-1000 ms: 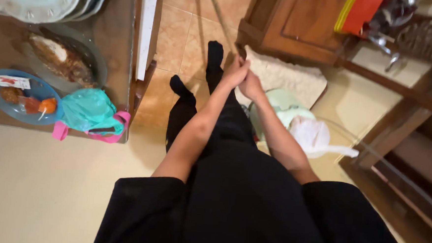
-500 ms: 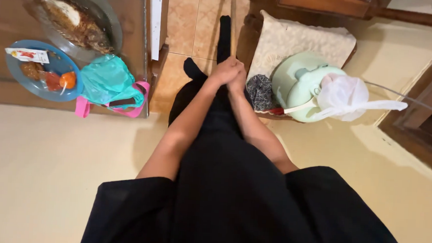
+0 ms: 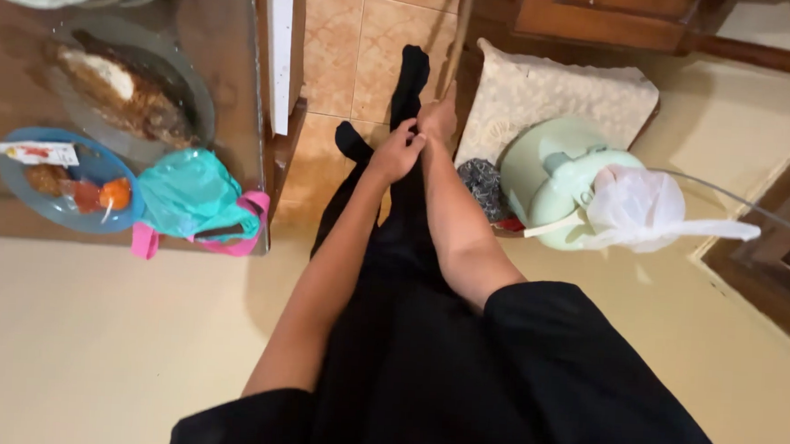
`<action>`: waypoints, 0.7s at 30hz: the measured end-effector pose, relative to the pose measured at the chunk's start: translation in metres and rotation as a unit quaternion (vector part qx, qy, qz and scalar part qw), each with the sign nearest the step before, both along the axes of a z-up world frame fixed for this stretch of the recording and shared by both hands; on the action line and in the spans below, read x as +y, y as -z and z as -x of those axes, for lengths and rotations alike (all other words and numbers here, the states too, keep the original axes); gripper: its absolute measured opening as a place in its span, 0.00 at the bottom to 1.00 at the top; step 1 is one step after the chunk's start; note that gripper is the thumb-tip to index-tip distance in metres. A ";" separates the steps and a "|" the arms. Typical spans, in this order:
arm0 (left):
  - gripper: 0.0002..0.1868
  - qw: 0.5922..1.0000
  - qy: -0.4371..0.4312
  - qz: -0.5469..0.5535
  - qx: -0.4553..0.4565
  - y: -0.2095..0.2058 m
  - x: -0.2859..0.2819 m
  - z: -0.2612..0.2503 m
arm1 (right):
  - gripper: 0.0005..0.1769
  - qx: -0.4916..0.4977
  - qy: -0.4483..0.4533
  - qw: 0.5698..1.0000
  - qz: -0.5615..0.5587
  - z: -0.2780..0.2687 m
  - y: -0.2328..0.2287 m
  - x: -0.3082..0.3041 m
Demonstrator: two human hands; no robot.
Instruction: The person sweeps the floor around a table and chairs using a broom, moving debris into an orange dustpan.
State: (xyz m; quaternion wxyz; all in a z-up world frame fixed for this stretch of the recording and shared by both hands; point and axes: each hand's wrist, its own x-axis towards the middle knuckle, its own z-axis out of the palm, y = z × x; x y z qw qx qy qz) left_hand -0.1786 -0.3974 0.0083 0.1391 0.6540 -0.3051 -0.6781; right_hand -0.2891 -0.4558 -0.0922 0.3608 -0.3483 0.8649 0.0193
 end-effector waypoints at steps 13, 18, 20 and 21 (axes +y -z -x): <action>0.34 0.992 -0.107 -0.067 -0.031 0.030 -0.052 -0.019 | 0.46 -0.234 0.243 0.941 -0.015 -0.048 0.036 -0.021; 0.34 0.970 -0.240 -0.016 -0.034 0.064 -0.045 -0.033 | 0.32 -0.445 0.333 0.831 -0.012 -0.060 0.005 -0.032; 0.34 0.967 -0.251 0.031 -0.037 0.083 -0.048 -0.031 | 0.24 -0.468 0.351 0.811 -0.026 -0.065 0.002 -0.056; 0.34 0.964 -0.263 0.034 -0.019 0.086 -0.058 -0.029 | 0.19 -0.480 0.367 0.797 -0.011 -0.071 0.006 -0.078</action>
